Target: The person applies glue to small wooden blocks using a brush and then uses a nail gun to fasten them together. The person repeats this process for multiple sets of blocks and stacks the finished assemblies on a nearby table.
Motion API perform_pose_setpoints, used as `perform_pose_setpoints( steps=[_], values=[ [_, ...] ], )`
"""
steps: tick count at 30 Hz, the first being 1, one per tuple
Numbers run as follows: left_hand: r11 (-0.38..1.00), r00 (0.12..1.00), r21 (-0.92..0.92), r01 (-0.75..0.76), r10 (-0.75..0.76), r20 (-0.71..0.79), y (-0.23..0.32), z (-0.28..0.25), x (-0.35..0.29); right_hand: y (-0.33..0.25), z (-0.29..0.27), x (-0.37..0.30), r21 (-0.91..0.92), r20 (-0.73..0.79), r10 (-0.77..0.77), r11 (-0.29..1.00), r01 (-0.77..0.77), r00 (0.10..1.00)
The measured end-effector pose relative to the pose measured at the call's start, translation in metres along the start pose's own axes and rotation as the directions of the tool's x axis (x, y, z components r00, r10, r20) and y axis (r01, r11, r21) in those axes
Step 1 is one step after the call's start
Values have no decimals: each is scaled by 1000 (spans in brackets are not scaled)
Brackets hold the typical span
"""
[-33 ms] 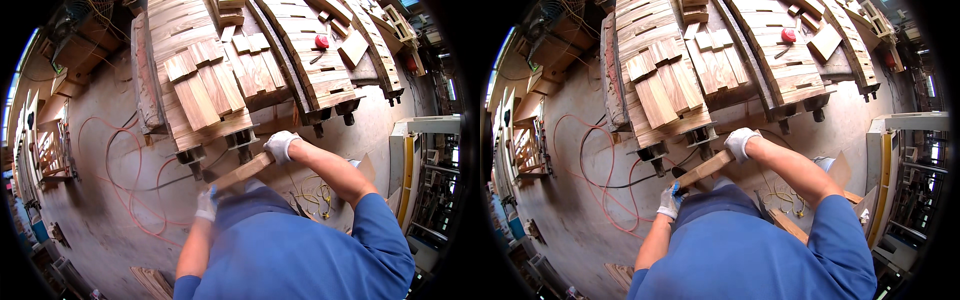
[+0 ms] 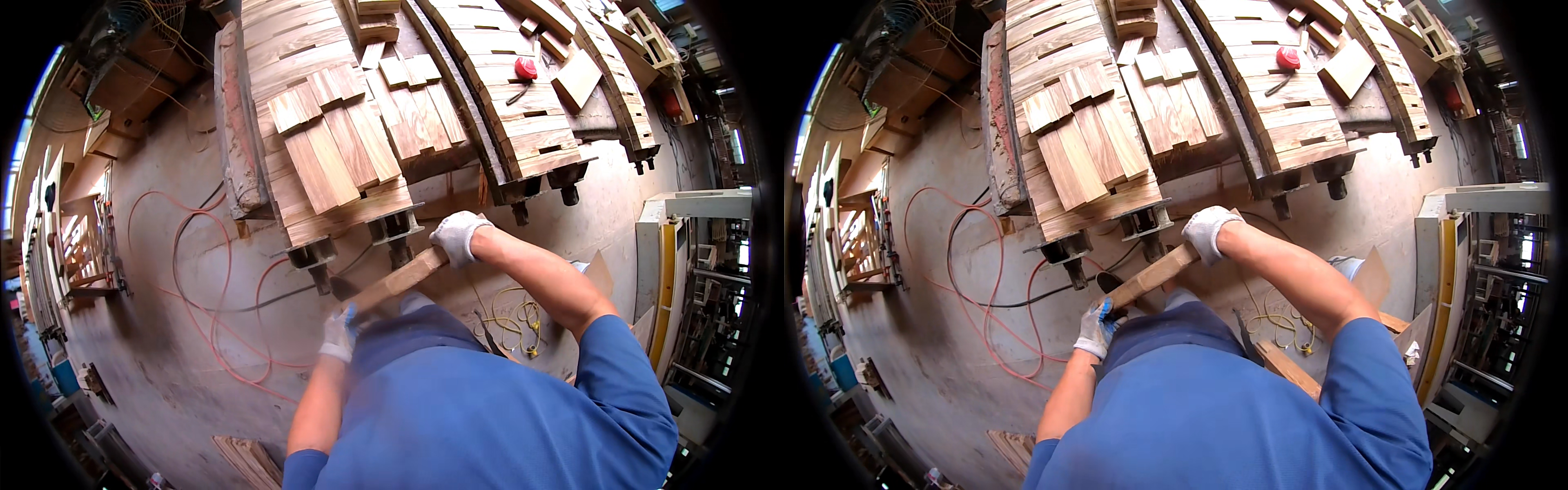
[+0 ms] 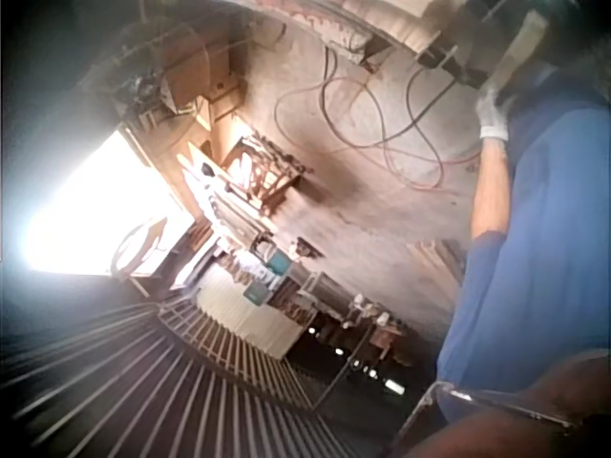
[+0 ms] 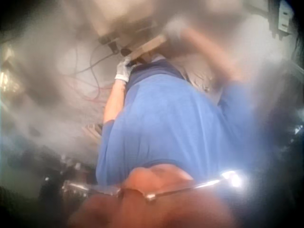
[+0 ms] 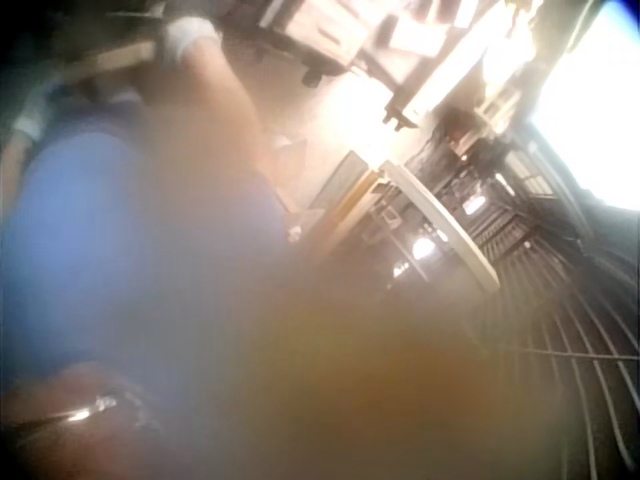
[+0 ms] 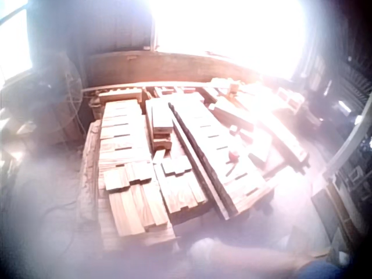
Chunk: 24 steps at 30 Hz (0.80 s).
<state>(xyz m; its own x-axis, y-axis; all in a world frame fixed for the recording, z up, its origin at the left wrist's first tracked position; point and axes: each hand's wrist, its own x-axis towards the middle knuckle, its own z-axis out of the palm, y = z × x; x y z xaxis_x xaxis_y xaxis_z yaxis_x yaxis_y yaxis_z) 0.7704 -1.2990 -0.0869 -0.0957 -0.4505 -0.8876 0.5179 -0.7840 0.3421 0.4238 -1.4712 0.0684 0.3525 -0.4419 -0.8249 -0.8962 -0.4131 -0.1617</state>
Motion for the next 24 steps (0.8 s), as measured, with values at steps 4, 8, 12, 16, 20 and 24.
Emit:
perform_pose_setpoints(
  steps=[4,8,12,16,20,24],
  values=[
    [997,999,-63,49,-48,6,-1,4,-8,-1,-11,6,-36,46,2,999,0,999],
    [998,999,-63,-3,1,-37,8,-5,-4,-5,-2,4,-9,-22,-21,1000,21,1000],
    [997,1000,-66,-29,28,-12,6,-5,-3,-8,5,-1,-36,-98,-15,999,11,995],
    [993,1000,-120,6,-9,-30,-8,-8,13,-12,-11,1,-141,-132,3,990,-21,991],
    [987,997,-162,-12,0,-73,-8,2,19,-7,-27,-7,-105,-55,91,990,-96,994],
    [997,988,6,-79,80,-133,5,7,21,42,-27,-24,-10,-20,132,991,-132,991]
  ],
)
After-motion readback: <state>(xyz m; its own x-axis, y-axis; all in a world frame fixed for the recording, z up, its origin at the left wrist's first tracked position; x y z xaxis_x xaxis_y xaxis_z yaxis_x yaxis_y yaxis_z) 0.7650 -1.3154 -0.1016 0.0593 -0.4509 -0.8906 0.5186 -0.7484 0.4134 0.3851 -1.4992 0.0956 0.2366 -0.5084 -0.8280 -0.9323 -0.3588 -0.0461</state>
